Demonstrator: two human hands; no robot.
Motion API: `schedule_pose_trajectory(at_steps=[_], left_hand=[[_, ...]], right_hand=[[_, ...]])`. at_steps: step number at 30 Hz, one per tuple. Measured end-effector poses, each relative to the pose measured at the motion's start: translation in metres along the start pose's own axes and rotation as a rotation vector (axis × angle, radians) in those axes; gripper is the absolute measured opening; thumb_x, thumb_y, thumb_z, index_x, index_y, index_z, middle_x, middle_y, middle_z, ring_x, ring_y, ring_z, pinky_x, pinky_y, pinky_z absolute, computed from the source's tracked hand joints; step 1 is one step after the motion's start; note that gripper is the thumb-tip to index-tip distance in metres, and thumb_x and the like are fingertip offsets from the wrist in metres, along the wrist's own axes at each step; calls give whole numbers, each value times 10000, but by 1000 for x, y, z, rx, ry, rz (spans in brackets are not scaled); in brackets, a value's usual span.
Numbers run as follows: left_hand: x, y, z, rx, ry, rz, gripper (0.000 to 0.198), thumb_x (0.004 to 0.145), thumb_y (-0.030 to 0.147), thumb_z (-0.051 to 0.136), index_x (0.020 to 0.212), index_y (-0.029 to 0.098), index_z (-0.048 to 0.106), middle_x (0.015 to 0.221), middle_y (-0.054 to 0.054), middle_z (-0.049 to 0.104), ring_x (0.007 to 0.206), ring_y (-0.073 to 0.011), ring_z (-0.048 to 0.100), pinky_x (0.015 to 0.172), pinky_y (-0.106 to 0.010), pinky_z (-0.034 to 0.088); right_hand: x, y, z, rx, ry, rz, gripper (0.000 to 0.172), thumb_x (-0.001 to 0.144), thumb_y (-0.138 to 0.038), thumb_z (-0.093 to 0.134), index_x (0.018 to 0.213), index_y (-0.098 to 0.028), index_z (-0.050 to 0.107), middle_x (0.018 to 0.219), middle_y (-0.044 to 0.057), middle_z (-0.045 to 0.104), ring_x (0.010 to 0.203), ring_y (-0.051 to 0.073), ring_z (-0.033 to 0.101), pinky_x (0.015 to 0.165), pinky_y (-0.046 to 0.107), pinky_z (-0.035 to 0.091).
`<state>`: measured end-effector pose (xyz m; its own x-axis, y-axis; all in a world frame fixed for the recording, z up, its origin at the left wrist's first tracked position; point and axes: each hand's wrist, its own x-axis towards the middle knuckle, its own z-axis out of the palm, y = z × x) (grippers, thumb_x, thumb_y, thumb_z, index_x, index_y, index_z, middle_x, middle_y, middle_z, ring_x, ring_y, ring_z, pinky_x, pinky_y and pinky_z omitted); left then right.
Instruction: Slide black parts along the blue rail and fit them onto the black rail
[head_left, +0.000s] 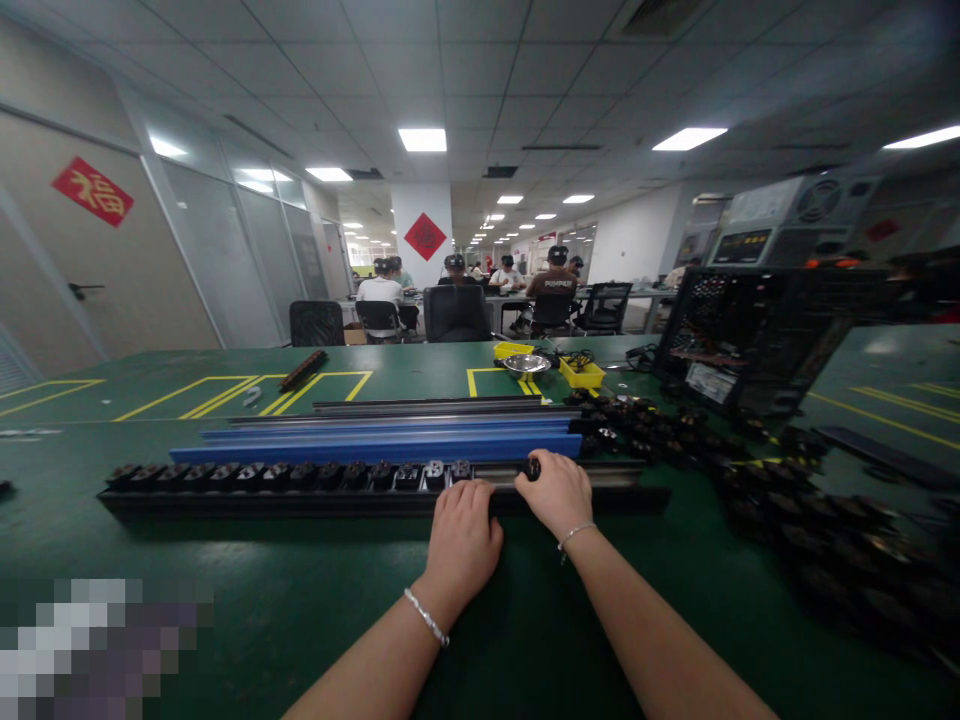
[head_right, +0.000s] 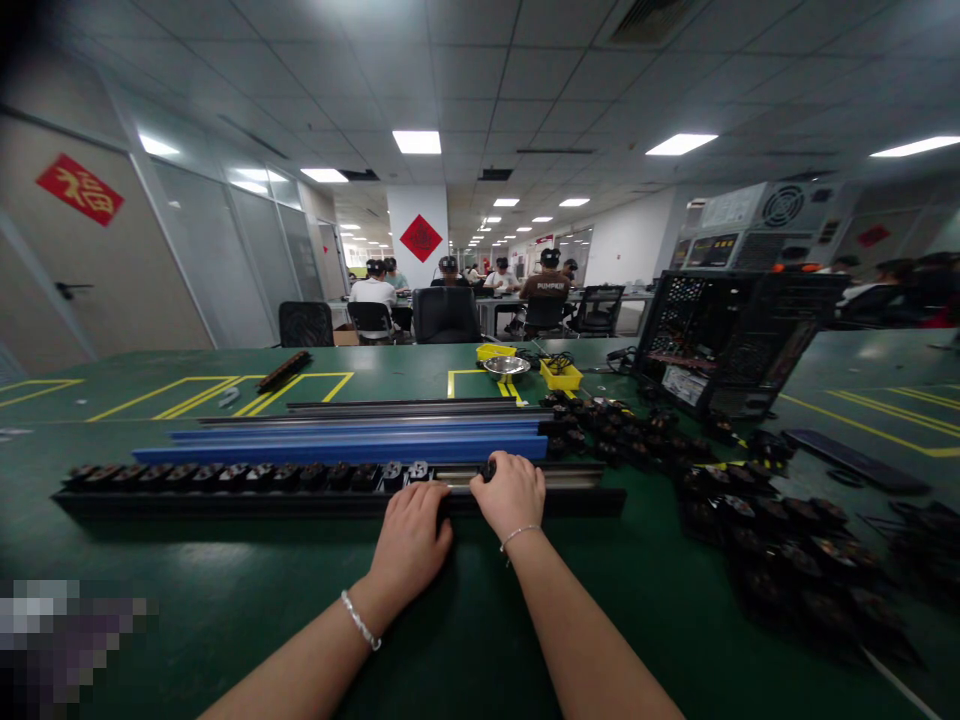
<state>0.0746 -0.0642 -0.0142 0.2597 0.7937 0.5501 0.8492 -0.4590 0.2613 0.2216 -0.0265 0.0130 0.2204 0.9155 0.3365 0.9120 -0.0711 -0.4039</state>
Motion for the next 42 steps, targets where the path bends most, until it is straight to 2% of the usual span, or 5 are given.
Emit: schedule_pose_trajectory(at_steps=[7, 20, 29, 42], left_hand=[[-1, 1, -1, 3, -6, -4, 340, 745, 126, 494, 1077, 199, 514, 1088, -51, 587, 1089, -217, 467, 969, -397, 342], [0, 1, -2, -14, -10, -12, 338, 742, 124, 491, 1070, 202, 522, 1075, -53, 591, 1079, -218, 470, 966, -400, 339], [0, 2, -2, -15, -27, -27, 342, 740, 126, 494, 1071, 206, 523, 1082, -52, 590, 1082, -217, 468, 966, -397, 339], [0, 1, -2, -18, -17, -15, 342, 743, 125, 484, 1075, 201, 520, 1080, -56, 588, 1078, -225, 469, 968, -408, 337]], right_hand=[[0, 0, -2, -34, -10, 8, 292, 721, -341, 483, 956, -232, 617, 1033, 65, 641, 1051, 230, 497, 945, 422, 264], [3, 3, -5, -48, -46, 19, 288, 719, -324, 472, 955, -238, 614, 1004, 57, 651, 1009, 222, 531, 893, 391, 306], [7, 10, -8, -14, -54, 6, 298, 715, -311, 490, 972, -203, 597, 953, 69, 658, 934, 208, 573, 802, 315, 373], [6, 12, -8, 49, -48, 34, 293, 711, -298, 495, 974, -211, 590, 968, 68, 649, 960, 213, 565, 785, 312, 392]])
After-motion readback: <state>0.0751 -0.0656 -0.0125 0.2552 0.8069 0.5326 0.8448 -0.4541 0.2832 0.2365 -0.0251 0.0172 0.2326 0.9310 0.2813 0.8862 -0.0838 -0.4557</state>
